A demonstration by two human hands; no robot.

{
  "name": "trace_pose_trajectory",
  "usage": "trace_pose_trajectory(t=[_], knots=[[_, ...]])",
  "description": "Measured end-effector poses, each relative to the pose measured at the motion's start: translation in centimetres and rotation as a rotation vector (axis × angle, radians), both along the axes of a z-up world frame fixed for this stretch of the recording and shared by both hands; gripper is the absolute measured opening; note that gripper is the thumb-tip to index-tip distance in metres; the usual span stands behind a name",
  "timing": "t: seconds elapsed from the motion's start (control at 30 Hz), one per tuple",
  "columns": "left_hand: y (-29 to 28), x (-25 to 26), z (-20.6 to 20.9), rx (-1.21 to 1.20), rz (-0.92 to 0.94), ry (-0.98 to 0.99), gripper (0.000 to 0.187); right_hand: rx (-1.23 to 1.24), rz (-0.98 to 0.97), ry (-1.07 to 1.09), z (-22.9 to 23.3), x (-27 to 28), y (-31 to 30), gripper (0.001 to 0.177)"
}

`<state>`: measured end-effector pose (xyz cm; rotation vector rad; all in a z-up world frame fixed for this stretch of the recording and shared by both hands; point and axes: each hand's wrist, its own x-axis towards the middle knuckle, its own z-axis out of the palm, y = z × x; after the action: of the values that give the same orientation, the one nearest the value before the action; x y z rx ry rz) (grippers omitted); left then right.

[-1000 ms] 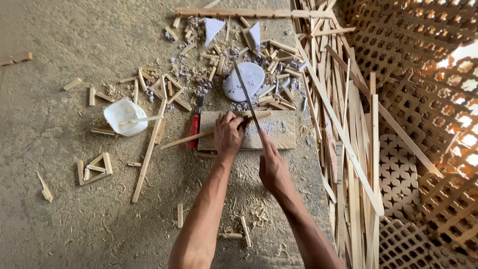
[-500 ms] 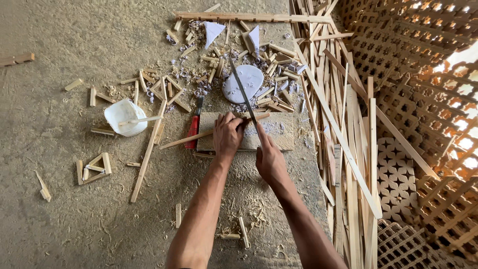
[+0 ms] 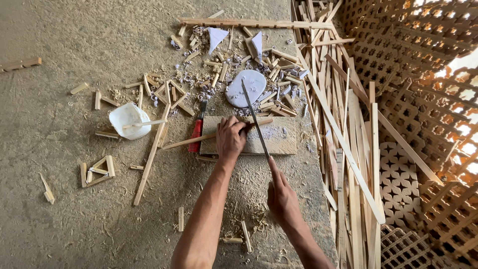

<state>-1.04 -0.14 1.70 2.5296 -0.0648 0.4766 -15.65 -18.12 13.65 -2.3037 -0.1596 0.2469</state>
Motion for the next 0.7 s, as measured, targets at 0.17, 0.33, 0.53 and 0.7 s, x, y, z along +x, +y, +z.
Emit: trace_pose_trajectory(t=[0.17,0.33,0.53,0.7], knots=[[0.1,0.1,0.3,-0.026,0.024,0.038,0.008,0.074,-0.004,-0.099,0.2,4.9,1.9,0.077],[-0.1,0.1,0.6,-0.039,0.042,0.019,0.01,0.132,0.039,-0.169,-3.3,9.4,2.4,0.078],[-0.3,0.3,1.0,-0.051,0.077,-0.011,0.01,0.191,0.017,-0.11,1.2,5.7,2.1,0.076],[-0.1,0.2,0.3,-0.005,0.059,0.006,0.01,0.063,-0.01,-0.077,1.2,1.4,0.4,0.071]])
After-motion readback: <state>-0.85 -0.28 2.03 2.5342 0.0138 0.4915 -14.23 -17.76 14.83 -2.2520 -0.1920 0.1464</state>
